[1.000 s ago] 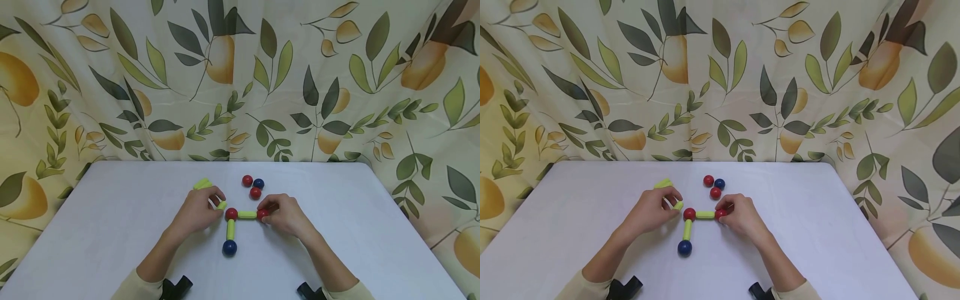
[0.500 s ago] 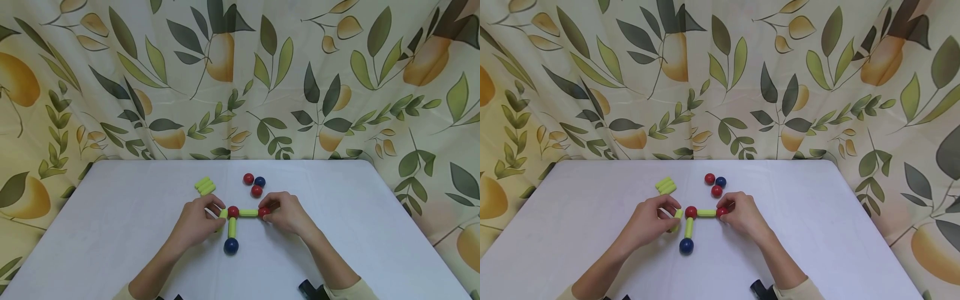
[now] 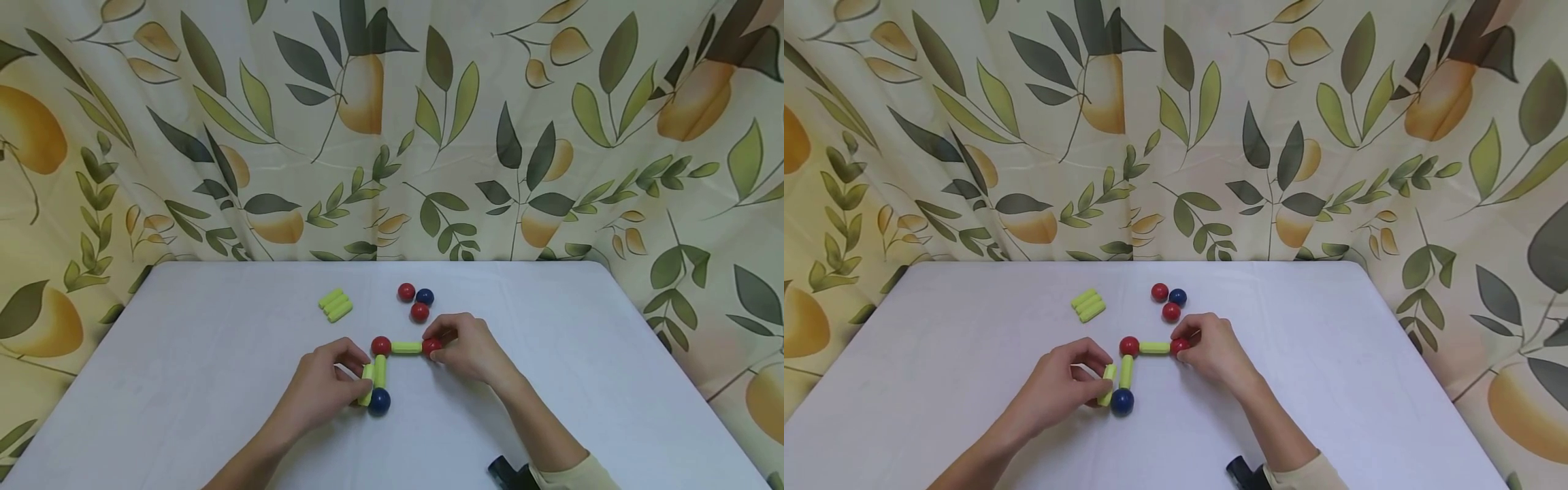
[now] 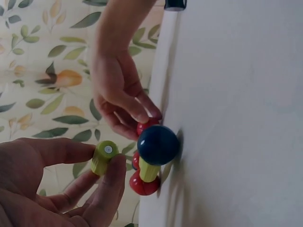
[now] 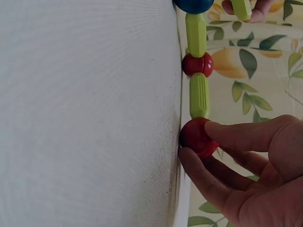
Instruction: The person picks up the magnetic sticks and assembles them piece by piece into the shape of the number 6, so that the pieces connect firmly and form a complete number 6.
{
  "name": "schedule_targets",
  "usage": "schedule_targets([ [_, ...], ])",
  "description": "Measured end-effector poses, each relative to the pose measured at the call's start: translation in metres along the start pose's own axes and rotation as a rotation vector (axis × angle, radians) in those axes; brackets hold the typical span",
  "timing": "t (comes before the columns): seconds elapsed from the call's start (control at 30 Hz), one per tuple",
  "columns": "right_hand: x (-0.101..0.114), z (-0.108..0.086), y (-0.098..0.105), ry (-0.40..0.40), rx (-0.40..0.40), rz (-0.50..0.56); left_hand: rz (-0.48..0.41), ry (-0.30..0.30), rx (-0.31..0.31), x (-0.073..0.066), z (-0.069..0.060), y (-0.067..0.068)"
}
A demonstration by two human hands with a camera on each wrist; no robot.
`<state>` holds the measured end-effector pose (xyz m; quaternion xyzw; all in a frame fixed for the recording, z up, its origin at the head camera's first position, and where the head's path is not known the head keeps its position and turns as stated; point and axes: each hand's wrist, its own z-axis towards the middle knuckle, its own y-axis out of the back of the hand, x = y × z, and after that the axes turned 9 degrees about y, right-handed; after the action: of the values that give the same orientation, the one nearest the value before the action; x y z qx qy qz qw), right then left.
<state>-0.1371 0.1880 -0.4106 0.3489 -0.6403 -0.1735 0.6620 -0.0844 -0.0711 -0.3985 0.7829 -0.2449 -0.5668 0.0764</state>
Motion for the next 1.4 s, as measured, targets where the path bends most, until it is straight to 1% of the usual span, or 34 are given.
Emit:
schedule_targets([
  [0.2, -0.001, -0.001, -0.001, 0.001, 0.003, 0.001, -0.035, 0.044, 0.05, 0.004, -0.005, -0.007],
  [0.3, -0.002, -0.001, 0.0, 0.001, 0.005, -0.001, -0.038, 0.047, 0.068, 0.004, -0.008, -0.01],
  [0.47, -0.003, -0.001, 0.001, 0.009, 0.008, -0.002, -0.039, 0.045, 0.078, 0.005, -0.013, -0.014],
  [0.53, -0.003, 0.0, 0.002, 0.015, 0.01, -0.003, -0.034, 0.05, 0.077, 0.006, -0.015, -0.015],
  [0.67, -0.002, 0.001, 0.003, 0.015, 0.01, -0.01, 0.018, 0.07, 0.075, 0.006, -0.017, -0.018],
  [0.77, -0.003, 0.001, 0.004, 0.01, 0.007, -0.018, 0.038, 0.093, 0.098, 0.006, -0.017, -0.022],
  [0.9, -0.002, 0.001, 0.004, 0.011, 0.007, -0.018, 0.034, 0.119, 0.132, 0.007, -0.018, -0.026],
  [1.1, -0.001, 0.0, 0.002, 0.015, 0.017, -0.019, 0.066, 0.141, 0.137, 0.011, -0.02, -0.03],
  [1.2, -0.001, 0.0, 0.001, 0.017, 0.023, -0.014, 0.078, 0.134, 0.136, 0.013, -0.021, -0.031],
  [1.33, -0.002, 0.001, 0.0, 0.019, 0.023, -0.012, 0.082, 0.09, 0.125, 0.017, -0.021, -0.031],
  [1.4, -0.002, 0.001, 0.0, 0.023, 0.023, -0.013, 0.082, 0.081, 0.122, 0.019, -0.022, -0.032],
])
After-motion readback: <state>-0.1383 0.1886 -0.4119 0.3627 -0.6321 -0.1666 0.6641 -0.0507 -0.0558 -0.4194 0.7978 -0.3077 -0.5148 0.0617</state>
